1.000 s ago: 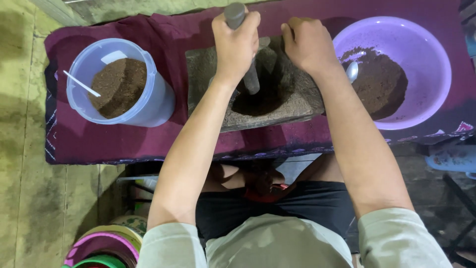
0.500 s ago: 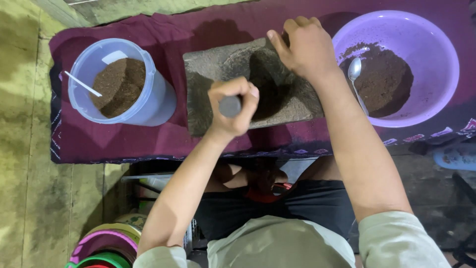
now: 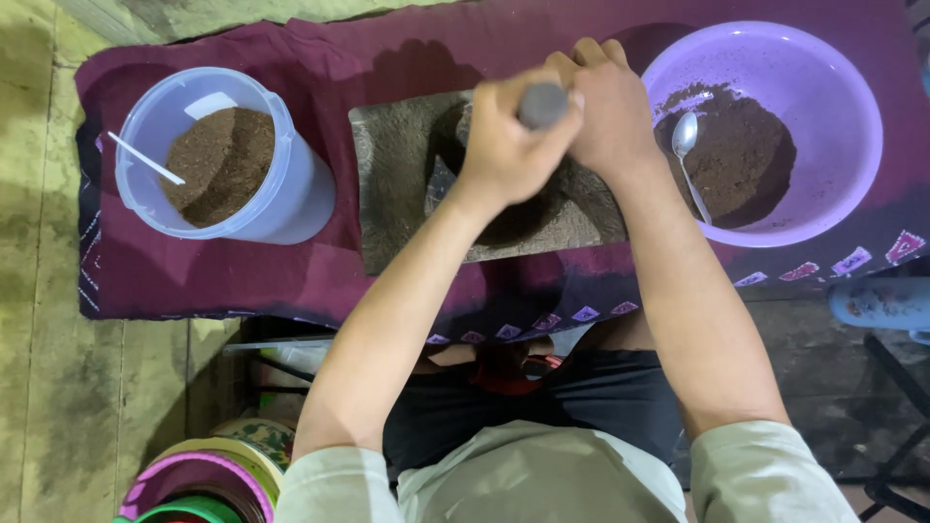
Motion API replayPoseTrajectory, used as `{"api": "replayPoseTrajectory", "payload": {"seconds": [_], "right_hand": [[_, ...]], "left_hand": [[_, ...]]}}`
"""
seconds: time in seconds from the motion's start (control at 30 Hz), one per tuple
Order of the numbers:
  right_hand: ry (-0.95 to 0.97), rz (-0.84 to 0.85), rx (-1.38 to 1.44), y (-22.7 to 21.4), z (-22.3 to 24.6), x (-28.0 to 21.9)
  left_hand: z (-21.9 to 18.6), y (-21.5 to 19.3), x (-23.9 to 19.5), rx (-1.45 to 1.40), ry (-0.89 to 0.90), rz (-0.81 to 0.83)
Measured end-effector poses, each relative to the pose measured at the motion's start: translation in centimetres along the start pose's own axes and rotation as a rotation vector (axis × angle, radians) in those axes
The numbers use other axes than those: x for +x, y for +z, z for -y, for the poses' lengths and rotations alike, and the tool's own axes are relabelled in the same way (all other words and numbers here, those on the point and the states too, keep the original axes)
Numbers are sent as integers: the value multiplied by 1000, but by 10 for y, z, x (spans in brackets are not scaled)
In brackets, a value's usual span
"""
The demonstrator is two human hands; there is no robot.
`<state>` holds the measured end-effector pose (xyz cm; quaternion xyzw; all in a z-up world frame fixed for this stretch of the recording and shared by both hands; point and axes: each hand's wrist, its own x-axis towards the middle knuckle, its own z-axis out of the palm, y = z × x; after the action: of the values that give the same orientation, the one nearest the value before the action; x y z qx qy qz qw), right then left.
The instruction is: The person grinds dark brown beans in a stone mortar using a pestle. They repeatedly pound and scrape the beans, occasionally using a spoon to transfer the ground material into a purple bowl.
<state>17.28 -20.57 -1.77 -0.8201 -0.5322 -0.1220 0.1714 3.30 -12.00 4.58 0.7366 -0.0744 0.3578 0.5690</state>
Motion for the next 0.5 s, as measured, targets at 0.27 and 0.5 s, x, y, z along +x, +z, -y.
{"api": "replayPoseTrajectory", "payload": {"seconds": [0.27, 0.5], "right_hand": [[2, -71, -37, -16, 16, -4], [-6, -81, -46, -20, 19, -2]], "left_hand": [[37, -29, 44, -144, -289, -296], [25, -56, 25, -225, -240, -381]]}}
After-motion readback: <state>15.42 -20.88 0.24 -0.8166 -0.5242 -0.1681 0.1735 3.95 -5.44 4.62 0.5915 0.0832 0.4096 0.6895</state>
